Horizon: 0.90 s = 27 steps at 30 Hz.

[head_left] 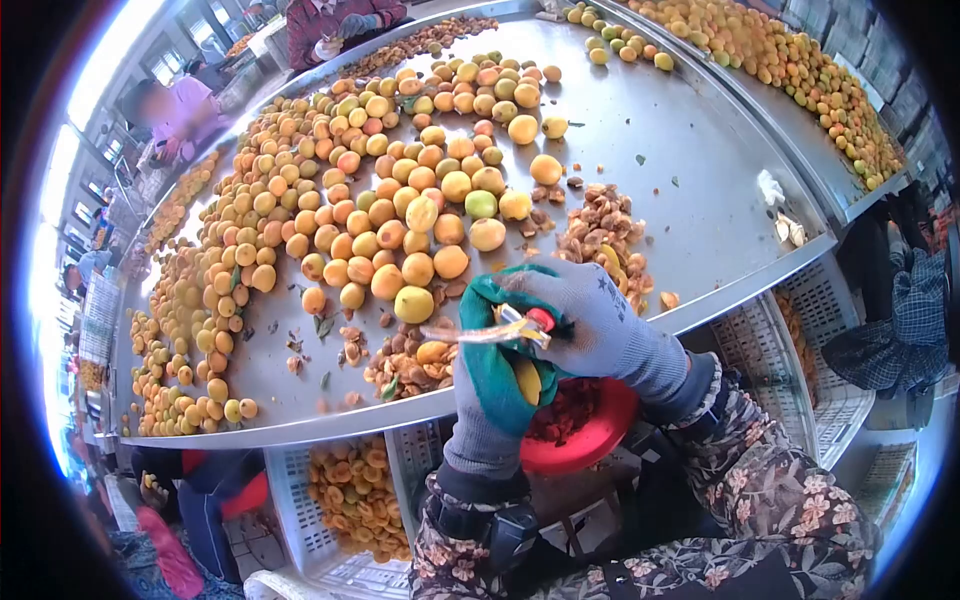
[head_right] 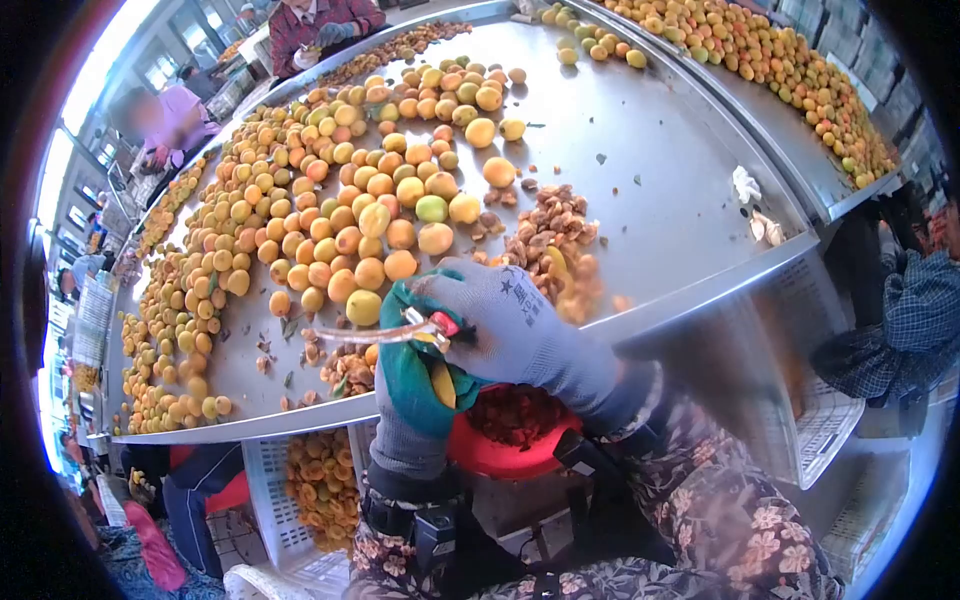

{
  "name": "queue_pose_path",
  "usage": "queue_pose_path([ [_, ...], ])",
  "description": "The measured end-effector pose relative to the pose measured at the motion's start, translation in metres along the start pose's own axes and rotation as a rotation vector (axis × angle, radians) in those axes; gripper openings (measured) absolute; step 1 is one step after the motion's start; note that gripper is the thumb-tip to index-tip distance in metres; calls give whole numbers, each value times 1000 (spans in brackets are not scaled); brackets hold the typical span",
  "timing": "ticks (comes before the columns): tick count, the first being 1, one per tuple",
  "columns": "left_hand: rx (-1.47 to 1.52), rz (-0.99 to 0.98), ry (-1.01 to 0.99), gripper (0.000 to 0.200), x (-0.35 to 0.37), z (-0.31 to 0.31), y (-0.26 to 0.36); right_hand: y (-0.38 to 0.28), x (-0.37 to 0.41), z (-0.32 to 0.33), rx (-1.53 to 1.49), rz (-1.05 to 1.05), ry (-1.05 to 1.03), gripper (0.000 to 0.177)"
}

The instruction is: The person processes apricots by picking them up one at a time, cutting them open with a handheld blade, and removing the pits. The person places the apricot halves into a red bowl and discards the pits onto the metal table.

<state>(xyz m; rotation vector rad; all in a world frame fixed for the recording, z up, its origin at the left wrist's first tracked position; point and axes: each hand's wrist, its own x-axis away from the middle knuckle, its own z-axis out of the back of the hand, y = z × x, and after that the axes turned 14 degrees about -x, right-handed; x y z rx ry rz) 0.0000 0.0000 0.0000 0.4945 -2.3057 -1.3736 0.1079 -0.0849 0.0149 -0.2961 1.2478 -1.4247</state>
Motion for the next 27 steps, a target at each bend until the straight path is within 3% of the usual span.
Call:
queue_pose_path([
  [1, -21, -5, -31, 40, 1, 5, 0, -3, -1, -2, 19, -25, 43, 36],
  [2, -287, -179, -6, 37, 6, 7, -6, -5, -3, -4, 37, -47, 85, 34],
  [3, -701, -529, 25, 35, 3, 1, -23, 0, 4, -1, 83, -43, 47, 34],
  [5, -889, -649, 122, 37, 11, 0, -17, 7, 3, -17, -103, -30, 378, 31],
  [6, -803, -391, 88, 44, 12, 13, -24, 24, 3, -27, -261, -55, 526, 30],
  [7, -810, -388, 98, 44, 13, 22, -27, 29, 2, -20, -230, -121, 526, 31],
  [9, -1235, -766, 211, 47, 14, 43, -20, 35, -3, -6, 182, -100, 583, 32],
  [10, -1369, -1010, 326, 47, 26, 44, 5, 38, -5, 2, 172, -101, 580, 32],
  [11, -1296, -553, 375, 48, 45, 86, 2, 40, -5, 11, 256, -120, 599, 32],
  [12, -1371, -598, 512, 51, 60, 124, 9, 41, -4, 17, 338, -140, 619, 32],
  [13, -1860, -617, 480, 52, 87, 137, 45, 38, -3, 23, 322, -148, 624, 32],
  [14, -1978, -506, 581, 53, 104, 163, 53, 33, -2, 29, 303, -207, 630, 32],
  [15, -1967, -537, 559, 50, 117, 216, 53, 31, 1, 34, 287, -266, 637, 33],
  [16, -1313, -283, 586, 26, 127, 239, 57, 33, 4, 37, 282, -267, 620, 33],
  [17, -1323, -280, 582, 26, 130, 236, 58, 34, 9, 38, 275, -273, 625, 33],
  [19, -2170, -112, 604, 40, 131, 218, 66, 34, 12, 38, 250, -202, 646, 32],
  [20, -2377, -279, 691, 41, 126, 199, 66, 32, 12, 37, 243, -198, 651, 32],
  [23, -2137, -359, 752, 54, 80, 146, 75, 27, 15, 31, 104, -225, 685, 30],
  [25, -1897, -347, 610, 57, 33, 117, 68, 34, 17, 27, -119, -228, 637, 33],
  [27, -2127, -101, 523, 56, -12, 85, 56, 29, 21, 18, -198, -290, 641, 35],
])
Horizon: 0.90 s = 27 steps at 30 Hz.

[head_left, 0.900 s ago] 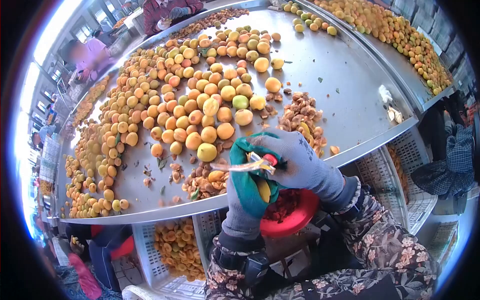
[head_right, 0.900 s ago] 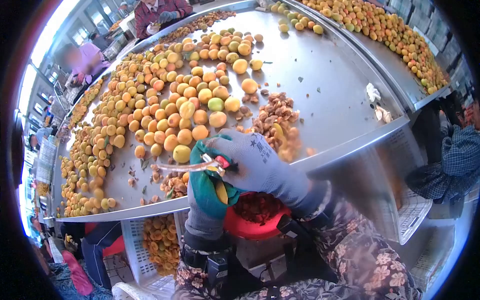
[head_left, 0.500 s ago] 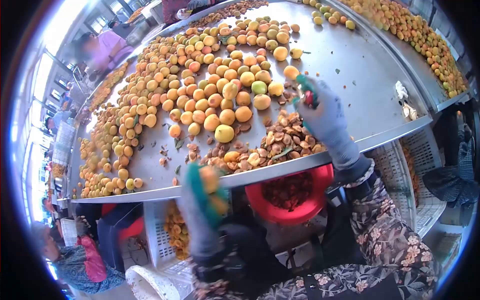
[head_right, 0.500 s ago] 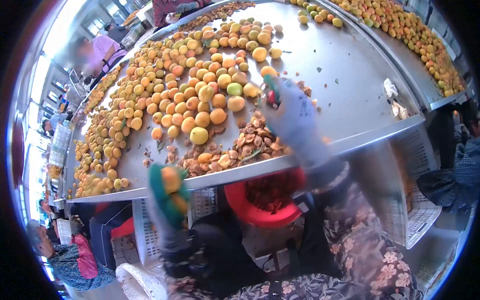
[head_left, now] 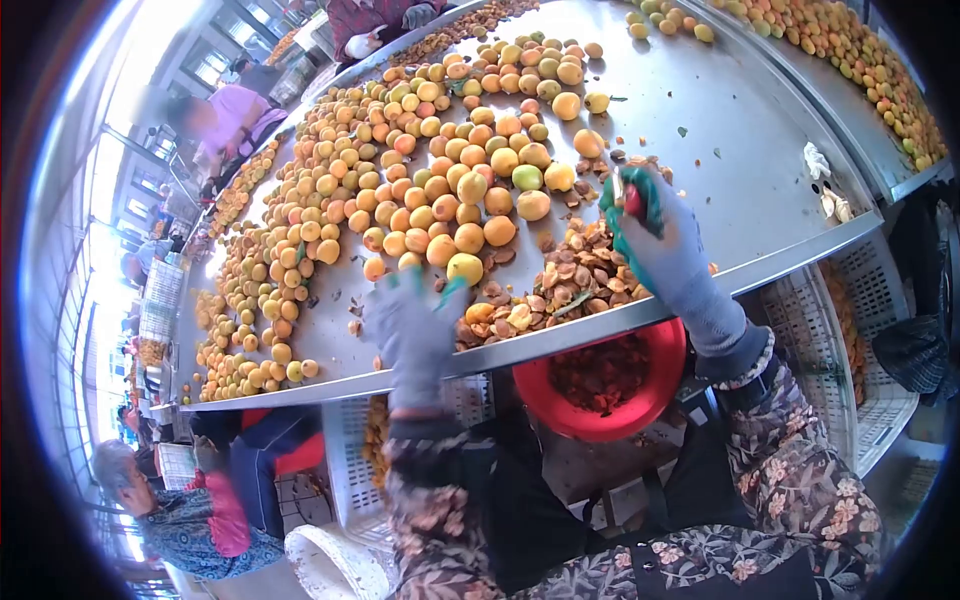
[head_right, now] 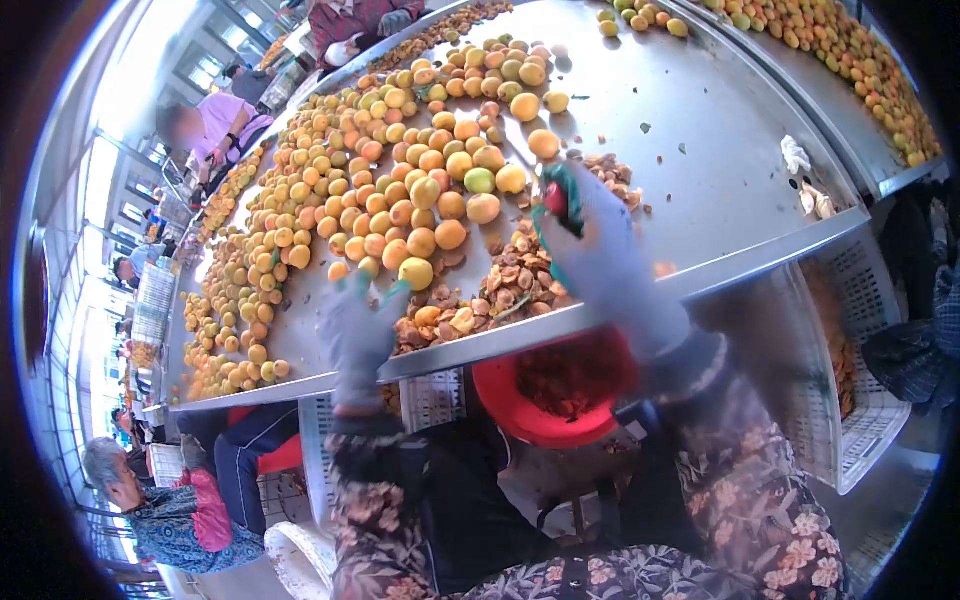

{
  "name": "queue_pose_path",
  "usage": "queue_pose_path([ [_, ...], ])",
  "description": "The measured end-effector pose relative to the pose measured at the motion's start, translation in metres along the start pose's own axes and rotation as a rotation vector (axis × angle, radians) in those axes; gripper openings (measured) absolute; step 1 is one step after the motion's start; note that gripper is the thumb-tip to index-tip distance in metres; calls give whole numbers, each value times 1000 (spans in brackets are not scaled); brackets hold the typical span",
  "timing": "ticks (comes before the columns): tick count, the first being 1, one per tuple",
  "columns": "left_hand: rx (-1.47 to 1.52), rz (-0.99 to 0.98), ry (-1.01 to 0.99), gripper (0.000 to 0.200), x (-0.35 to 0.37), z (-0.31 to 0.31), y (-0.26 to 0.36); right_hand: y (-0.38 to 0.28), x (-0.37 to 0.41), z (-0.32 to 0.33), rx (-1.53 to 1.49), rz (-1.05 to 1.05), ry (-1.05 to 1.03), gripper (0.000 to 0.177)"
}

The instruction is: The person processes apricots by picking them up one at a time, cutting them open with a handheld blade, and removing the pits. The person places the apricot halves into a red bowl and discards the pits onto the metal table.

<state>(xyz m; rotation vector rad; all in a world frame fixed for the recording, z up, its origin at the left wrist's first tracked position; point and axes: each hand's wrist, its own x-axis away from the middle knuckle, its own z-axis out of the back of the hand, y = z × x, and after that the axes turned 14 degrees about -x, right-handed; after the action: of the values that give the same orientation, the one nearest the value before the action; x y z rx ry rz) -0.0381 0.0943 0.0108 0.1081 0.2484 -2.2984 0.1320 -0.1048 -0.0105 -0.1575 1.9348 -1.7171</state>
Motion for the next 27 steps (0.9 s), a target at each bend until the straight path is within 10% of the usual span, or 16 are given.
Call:
queue_pose_path([
  [8, 236, -10, -20, 49, -21, -31, 22, -1, 13, -10, -585, -181, -263, 30],
  [11, 1220, -112, 2, 50, 2, -11, 43, -10, 13, -20, -513, -284, -282, 30],
  [19, 1150, -367, 246, 76, 26, 7, 62, -27, 18, -28, -612, -338, -474, 44],
  [23, 1645, -205, -55, 68, 34, -2, 56, -27, 17, -39, -496, -130, -498, 41],
  [27, 1517, -137, 96, 53, 31, -5, 47, -31, 14, -42, -177, 1, -463, 43],
])
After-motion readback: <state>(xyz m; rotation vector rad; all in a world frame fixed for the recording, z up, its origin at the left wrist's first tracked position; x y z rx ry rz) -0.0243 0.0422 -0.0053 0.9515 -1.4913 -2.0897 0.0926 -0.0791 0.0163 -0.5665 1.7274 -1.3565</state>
